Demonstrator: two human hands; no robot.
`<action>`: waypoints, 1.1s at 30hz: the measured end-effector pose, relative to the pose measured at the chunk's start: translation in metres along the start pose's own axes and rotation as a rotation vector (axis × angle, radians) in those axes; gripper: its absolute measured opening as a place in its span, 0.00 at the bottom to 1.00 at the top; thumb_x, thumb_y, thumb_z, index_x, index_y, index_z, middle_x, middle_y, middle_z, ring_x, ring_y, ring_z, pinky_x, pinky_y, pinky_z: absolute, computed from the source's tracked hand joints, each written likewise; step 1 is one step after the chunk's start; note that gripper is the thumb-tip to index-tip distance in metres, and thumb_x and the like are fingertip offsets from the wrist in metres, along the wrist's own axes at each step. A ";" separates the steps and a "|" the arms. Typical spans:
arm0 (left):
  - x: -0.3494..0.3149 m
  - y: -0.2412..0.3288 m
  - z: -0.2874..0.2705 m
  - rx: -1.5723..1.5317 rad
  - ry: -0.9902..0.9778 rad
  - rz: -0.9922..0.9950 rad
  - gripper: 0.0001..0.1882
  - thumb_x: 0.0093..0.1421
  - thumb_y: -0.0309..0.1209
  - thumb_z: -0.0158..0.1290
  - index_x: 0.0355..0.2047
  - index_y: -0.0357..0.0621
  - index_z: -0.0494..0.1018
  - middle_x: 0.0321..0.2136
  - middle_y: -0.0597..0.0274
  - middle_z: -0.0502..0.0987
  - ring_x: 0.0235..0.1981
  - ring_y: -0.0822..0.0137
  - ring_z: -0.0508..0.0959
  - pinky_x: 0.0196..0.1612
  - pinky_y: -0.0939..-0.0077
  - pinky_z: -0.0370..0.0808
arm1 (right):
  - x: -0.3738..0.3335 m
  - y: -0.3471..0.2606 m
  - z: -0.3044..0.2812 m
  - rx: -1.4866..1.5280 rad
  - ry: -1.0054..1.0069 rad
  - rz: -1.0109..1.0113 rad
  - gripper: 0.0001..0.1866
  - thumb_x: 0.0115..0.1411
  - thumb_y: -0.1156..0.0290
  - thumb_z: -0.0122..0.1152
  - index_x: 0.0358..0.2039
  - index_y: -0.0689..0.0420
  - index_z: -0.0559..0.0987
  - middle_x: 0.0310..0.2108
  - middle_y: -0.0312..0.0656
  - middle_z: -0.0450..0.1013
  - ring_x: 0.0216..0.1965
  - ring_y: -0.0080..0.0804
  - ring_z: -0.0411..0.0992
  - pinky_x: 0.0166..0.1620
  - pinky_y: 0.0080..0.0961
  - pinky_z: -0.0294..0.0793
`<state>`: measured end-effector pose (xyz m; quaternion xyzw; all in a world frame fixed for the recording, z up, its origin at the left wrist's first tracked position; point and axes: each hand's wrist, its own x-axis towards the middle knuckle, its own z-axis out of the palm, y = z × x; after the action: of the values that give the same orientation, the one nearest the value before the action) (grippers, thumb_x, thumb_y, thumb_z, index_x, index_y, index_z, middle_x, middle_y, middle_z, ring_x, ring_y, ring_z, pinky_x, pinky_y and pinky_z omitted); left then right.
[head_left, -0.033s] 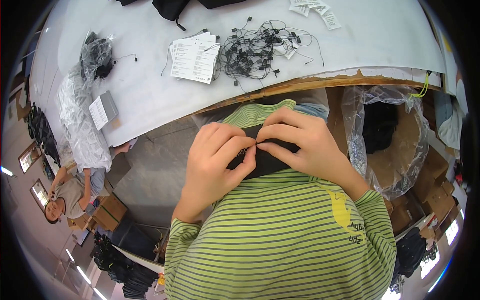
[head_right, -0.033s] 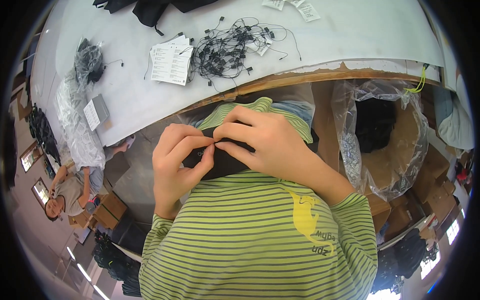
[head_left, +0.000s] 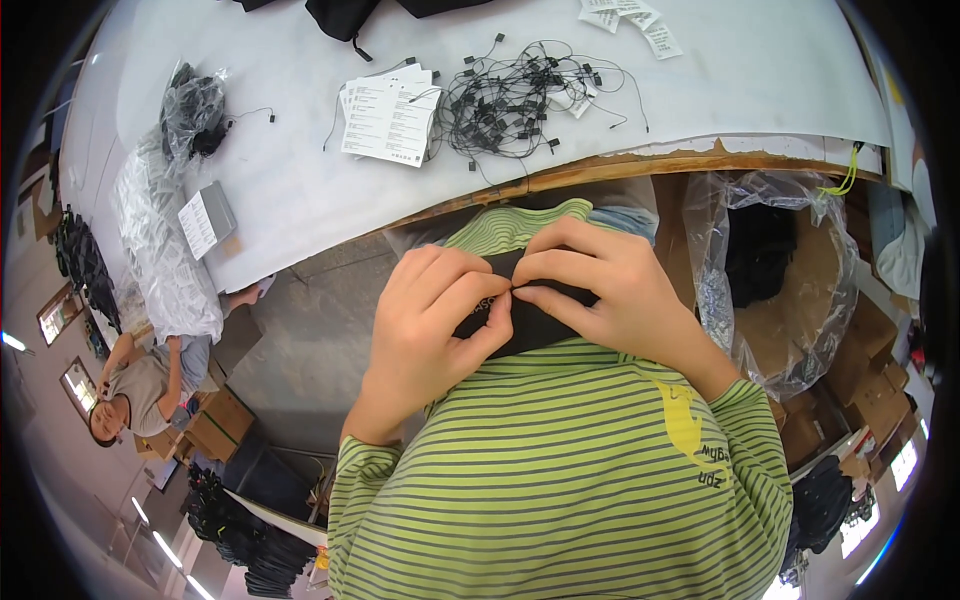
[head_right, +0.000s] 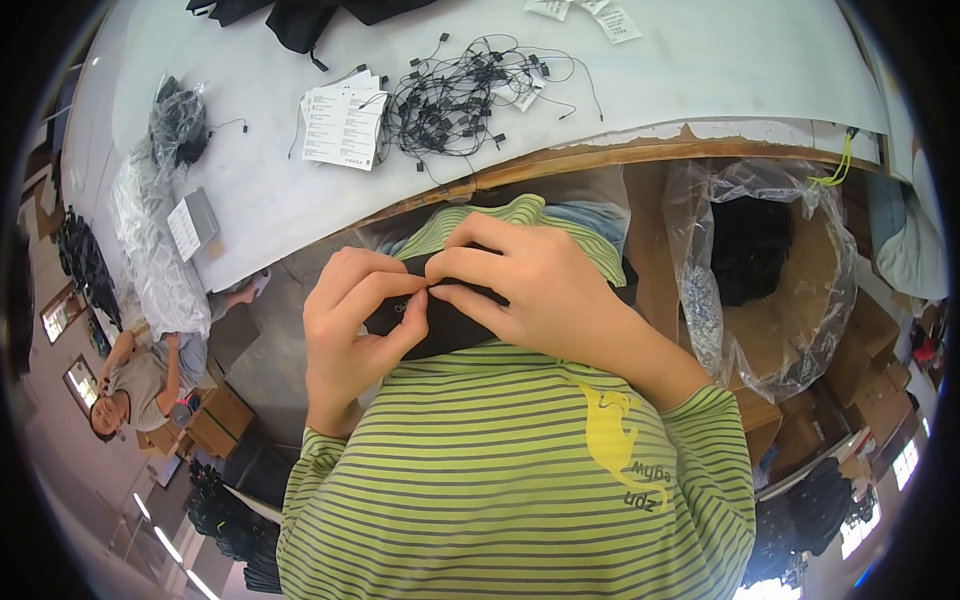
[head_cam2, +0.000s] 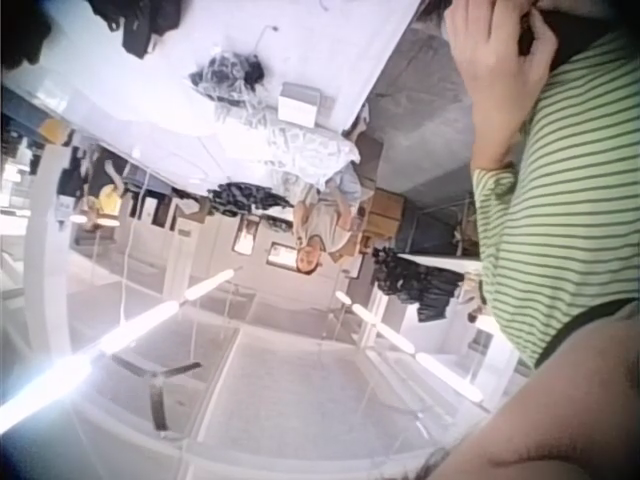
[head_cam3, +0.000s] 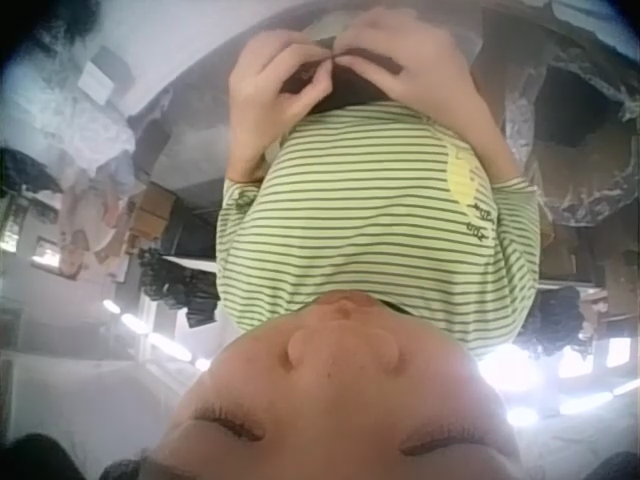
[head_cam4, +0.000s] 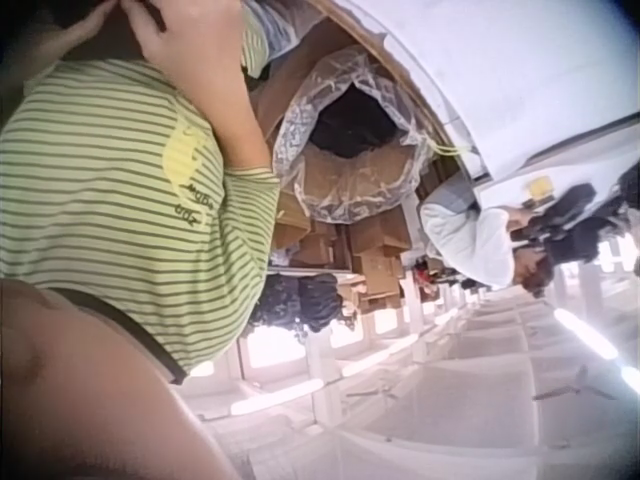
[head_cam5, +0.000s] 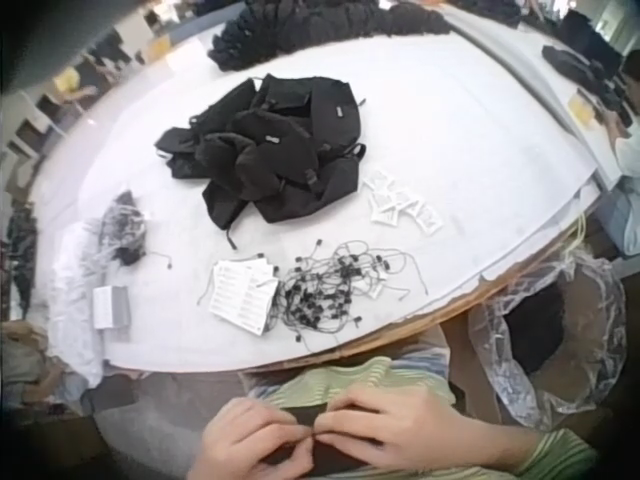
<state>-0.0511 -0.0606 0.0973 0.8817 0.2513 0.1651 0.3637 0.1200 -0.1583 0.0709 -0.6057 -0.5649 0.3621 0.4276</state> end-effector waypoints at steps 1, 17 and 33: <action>0.000 0.001 -0.001 -0.031 -0.004 -0.033 0.10 0.42 0.20 0.61 0.27 0.40 0.75 0.25 0.62 0.74 0.27 0.61 0.73 0.33 0.72 0.71 | 0.000 -0.001 0.000 -0.010 0.008 -0.029 0.07 0.51 0.71 0.67 0.31 0.55 0.80 0.28 0.35 0.71 0.24 0.31 0.72 0.27 0.25 0.70; -0.011 0.000 0.008 -0.169 0.179 -0.199 0.07 0.48 0.20 0.61 0.30 0.39 0.77 0.26 0.60 0.75 0.29 0.63 0.74 0.31 0.74 0.70 | -0.001 0.002 -0.004 0.028 0.108 -0.010 0.07 0.50 0.75 0.66 0.31 0.55 0.78 0.29 0.36 0.72 0.24 0.32 0.72 0.26 0.25 0.70; 0.006 -0.017 0.013 0.042 0.338 -0.016 0.11 0.42 0.16 0.60 0.28 0.38 0.75 0.26 0.60 0.77 0.24 0.65 0.77 0.30 0.77 0.74 | 0.008 -0.002 -0.009 -0.069 0.188 -0.038 0.08 0.49 0.77 0.66 0.31 0.57 0.79 0.30 0.37 0.73 0.27 0.33 0.74 0.29 0.24 0.72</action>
<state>-0.0458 -0.0540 0.0769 0.8466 0.3193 0.3029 0.2992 0.1278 -0.1513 0.0767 -0.6404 -0.5459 0.2758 0.4645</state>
